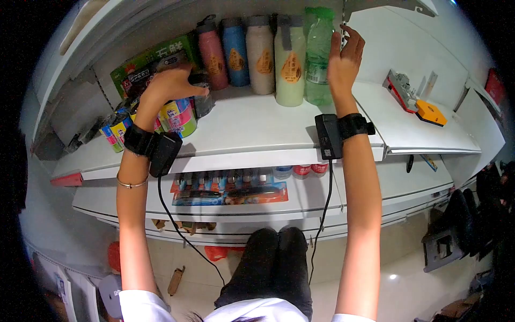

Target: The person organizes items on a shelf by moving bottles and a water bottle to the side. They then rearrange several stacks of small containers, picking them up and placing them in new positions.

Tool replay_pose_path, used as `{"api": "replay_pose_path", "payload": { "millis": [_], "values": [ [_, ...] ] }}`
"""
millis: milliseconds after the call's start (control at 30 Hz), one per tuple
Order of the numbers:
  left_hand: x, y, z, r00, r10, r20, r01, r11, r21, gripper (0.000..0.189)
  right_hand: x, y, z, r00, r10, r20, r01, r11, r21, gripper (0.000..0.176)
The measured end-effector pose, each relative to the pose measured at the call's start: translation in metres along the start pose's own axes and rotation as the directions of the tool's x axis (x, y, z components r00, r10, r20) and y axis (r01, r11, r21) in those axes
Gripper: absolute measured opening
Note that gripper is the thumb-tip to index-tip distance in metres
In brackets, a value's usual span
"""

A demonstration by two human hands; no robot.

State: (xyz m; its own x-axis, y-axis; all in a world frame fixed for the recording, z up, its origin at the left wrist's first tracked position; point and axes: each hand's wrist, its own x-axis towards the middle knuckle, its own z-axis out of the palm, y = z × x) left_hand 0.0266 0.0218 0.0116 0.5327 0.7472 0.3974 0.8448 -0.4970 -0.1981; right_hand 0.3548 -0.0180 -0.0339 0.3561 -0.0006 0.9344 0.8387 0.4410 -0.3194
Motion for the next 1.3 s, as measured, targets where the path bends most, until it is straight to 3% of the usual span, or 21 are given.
{"api": "replay_pose_path", "payload": {
  "millis": [267, 367, 467, 667, 867, 1000, 1167, 1300],
  "values": [
    [0.009, 0.02, 0.0, 0.998, -0.033, -0.051, 0.029, 0.997, -0.074, 0.073, 0.0, -0.001, -0.001, 0.999, -0.045, -0.022, 0.044, 0.998, -0.035, 0.034],
    [0.005, 0.044, -0.022, 0.982, -0.049, 0.182, 0.076, 0.987, -0.143, 0.076, 0.001, 0.001, -0.001, 0.999, -0.041, -0.016, 0.041, 0.999, -0.018, 0.034],
    [0.002, 0.06, -0.009, 0.998, 0.01, 0.054, -0.004, 0.994, -0.11, 0.081, 0.0, -0.003, -0.003, 0.999, -0.029, -0.026, 0.028, 0.999, -0.017, 0.032],
    [-0.001, 0.059, 0.01, 0.983, 0.182, -0.034, -0.184, 0.951, -0.249, 0.076, 0.001, 0.003, -0.002, 0.998, -0.048, -0.04, 0.048, 0.999, -0.008, 0.032],
    [-0.012, 0.071, 0.031, 0.977, 0.042, -0.208, -0.135, 0.878, -0.459, 0.069, -0.003, 0.001, 0.0, 0.999, 0.05, 0.014, -0.05, 0.997, 0.064, 0.038],
    [-0.013, 0.085, 0.029, 0.977, -0.016, -0.213, -0.089, 0.878, -0.47, 0.077, -0.003, 0.001, -0.002, 0.997, 0.07, 0.034, -0.072, 0.996, 0.061, 0.04],
    [-0.007, 0.088, 0.045, 0.995, 0.011, -0.103, -0.079, 0.723, -0.686, 0.093, -0.003, 0.002, -0.001, 1.0, 0.016, 0.017, -0.017, 0.998, 0.055, 0.039],
    [-0.004, 0.072, 0.055, 0.973, 0.185, -0.14, -0.219, 0.533, -0.817, 0.096, -0.003, 0.001, -0.001, 1.0, 0.003, -0.002, -0.003, 0.998, 0.055, 0.038]
  ]
}}
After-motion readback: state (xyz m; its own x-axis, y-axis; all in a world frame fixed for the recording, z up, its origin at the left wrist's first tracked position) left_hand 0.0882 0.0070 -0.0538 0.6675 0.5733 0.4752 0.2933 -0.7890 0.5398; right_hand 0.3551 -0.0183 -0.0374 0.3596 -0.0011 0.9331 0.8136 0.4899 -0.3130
